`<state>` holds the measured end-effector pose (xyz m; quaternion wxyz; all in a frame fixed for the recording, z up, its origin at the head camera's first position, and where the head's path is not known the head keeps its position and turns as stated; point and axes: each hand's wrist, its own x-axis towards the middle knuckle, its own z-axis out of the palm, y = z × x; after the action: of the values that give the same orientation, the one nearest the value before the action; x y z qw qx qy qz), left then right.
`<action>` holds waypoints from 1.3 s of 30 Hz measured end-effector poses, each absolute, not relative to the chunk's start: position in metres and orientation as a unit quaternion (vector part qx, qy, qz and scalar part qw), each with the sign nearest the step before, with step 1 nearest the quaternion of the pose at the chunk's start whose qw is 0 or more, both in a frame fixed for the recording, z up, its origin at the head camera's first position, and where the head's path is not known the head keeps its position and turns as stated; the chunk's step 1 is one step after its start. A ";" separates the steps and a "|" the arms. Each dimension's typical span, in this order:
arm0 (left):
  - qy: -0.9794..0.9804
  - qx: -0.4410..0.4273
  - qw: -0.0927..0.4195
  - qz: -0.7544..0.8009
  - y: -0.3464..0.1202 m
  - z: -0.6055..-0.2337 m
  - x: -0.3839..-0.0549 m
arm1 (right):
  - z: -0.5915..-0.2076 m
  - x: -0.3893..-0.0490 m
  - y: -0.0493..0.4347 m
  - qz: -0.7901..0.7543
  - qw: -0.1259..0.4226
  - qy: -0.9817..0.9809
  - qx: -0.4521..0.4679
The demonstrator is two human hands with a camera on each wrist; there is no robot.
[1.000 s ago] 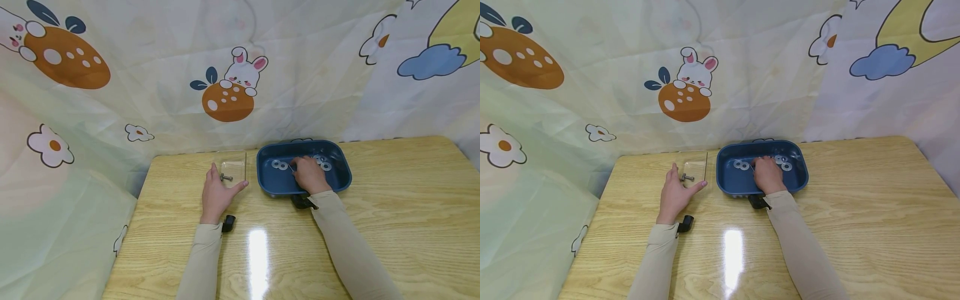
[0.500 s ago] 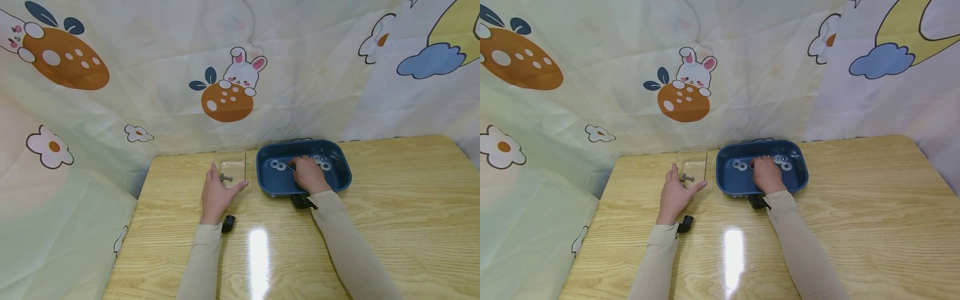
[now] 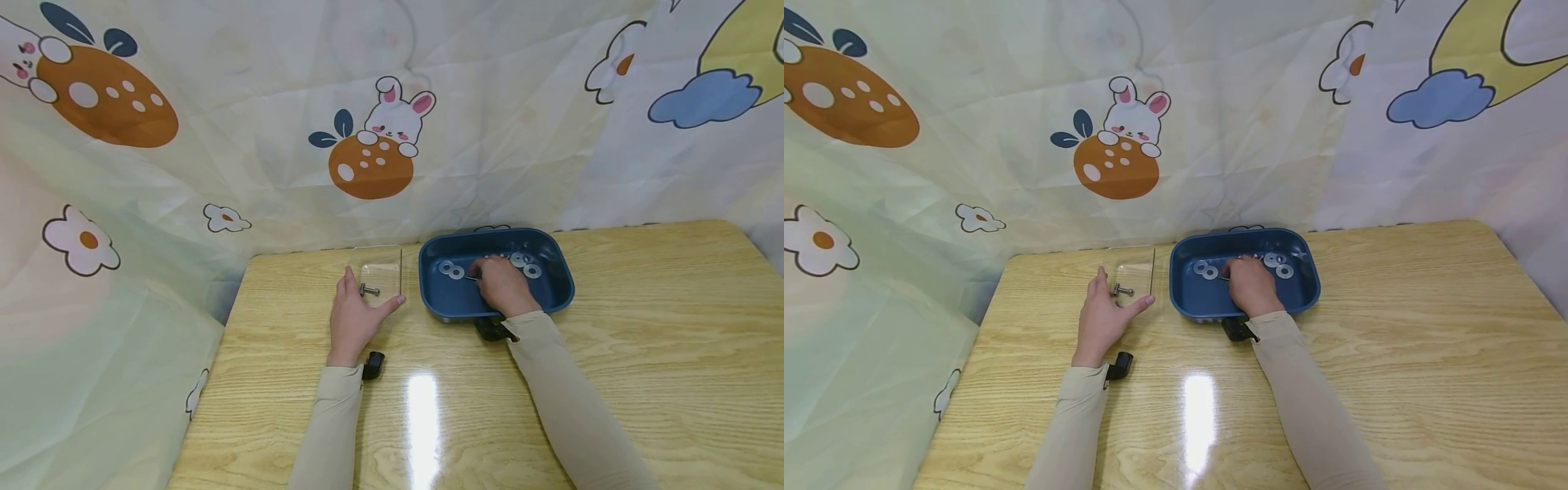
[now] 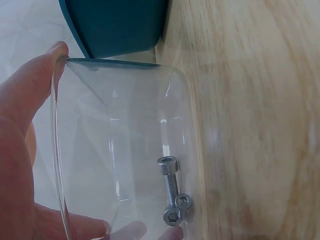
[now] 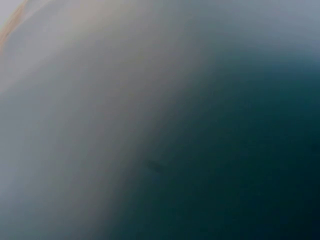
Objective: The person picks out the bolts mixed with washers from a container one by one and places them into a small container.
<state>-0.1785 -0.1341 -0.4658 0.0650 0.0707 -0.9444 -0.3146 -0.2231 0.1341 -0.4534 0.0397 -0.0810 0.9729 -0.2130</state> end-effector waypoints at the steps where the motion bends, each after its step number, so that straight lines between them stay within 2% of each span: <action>1: -0.944 0.071 0.066 -0.315 -0.134 -0.466 -0.178 | -0.453 -0.223 0.134 -0.215 0.043 0.973 -0.078; 8: -0.943 0.069 0.067 -0.318 -0.134 -0.466 -0.178 | -0.453 -0.224 0.135 -0.213 0.053 0.973 -0.073; 15: -0.944 0.071 0.066 -0.314 -0.134 -0.466 -0.178 | -0.451 -0.222 0.134 -0.221 0.040 0.972 -0.073; 29: -0.944 0.068 0.068 -0.316 -0.135 -0.466 -0.178 | -0.452 -0.220 0.133 -0.257 -0.088 0.958 -0.086; 39: -0.946 0.068 0.065 -0.310 -0.135 -0.466 -0.177 | -0.445 -0.216 0.133 -0.275 -0.139 0.947 -0.089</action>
<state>-0.1775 -0.1347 -0.4659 0.0650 0.0682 -0.9460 -0.3103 -0.2159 0.1333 -0.4454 -0.1386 -0.0889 0.9471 -0.2753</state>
